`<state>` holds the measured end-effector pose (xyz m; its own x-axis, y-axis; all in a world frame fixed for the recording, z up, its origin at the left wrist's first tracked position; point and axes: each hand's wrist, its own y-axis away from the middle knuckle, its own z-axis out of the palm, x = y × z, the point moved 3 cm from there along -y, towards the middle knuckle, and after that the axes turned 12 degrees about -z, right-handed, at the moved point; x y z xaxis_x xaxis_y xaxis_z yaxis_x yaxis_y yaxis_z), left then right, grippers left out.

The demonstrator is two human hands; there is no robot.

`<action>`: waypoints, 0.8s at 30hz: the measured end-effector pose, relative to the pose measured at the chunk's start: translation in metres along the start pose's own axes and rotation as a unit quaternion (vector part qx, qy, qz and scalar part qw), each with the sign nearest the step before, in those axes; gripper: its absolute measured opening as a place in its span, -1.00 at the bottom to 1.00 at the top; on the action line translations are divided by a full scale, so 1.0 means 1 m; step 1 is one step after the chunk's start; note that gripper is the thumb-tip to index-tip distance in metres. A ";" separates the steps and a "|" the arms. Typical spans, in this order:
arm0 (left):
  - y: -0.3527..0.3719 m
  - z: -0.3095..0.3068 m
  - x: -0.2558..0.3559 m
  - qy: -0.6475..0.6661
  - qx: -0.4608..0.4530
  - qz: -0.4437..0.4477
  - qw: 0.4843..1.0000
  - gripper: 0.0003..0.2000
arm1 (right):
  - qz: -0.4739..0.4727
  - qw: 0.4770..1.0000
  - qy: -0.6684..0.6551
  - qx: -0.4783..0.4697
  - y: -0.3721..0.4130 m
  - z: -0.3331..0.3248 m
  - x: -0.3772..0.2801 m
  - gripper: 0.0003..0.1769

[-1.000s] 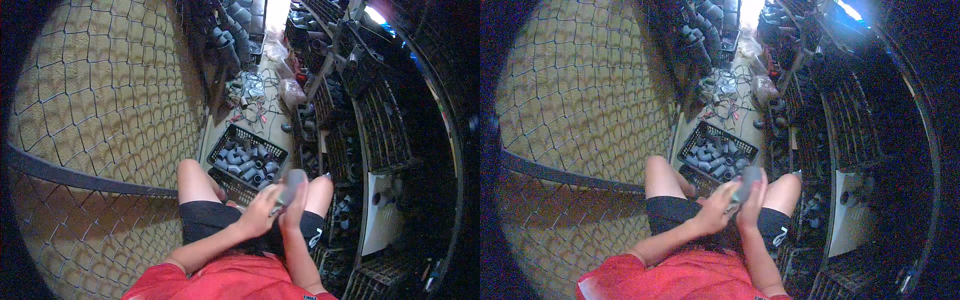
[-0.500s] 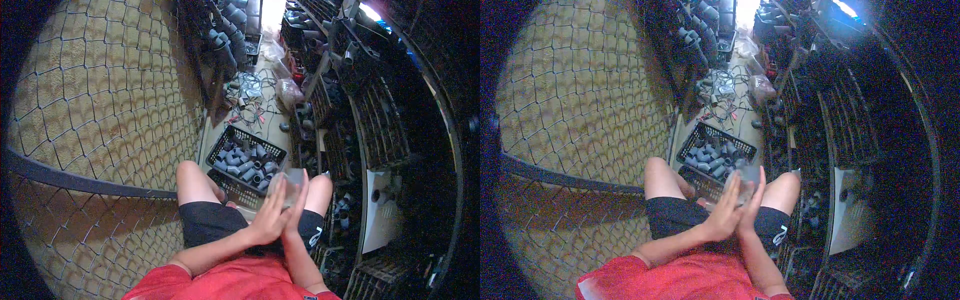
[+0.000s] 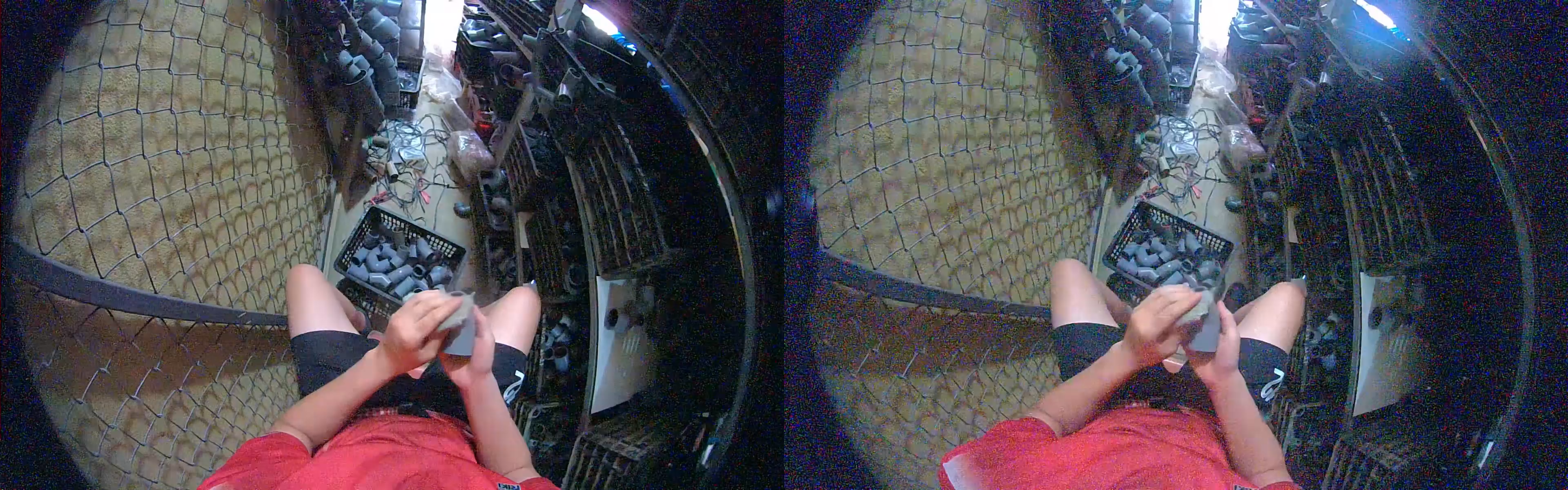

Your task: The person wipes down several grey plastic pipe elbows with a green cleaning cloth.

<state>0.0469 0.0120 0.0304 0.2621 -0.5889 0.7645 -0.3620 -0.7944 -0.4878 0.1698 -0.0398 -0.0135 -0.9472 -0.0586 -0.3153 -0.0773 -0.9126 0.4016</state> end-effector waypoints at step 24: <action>0.034 -0.002 0.000 -0.040 -0.158 -0.088 0.983 -0.49 | -0.056 0.988 0.138 0.034 -0.002 -0.025 0.010 -0.47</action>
<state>0.0324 -0.0149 0.0150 0.4098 -0.4671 0.7836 -0.5619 -0.8059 -0.1865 0.1681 -0.0490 -0.0392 -0.8114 -0.0759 -0.5796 -0.2059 -0.8908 0.4050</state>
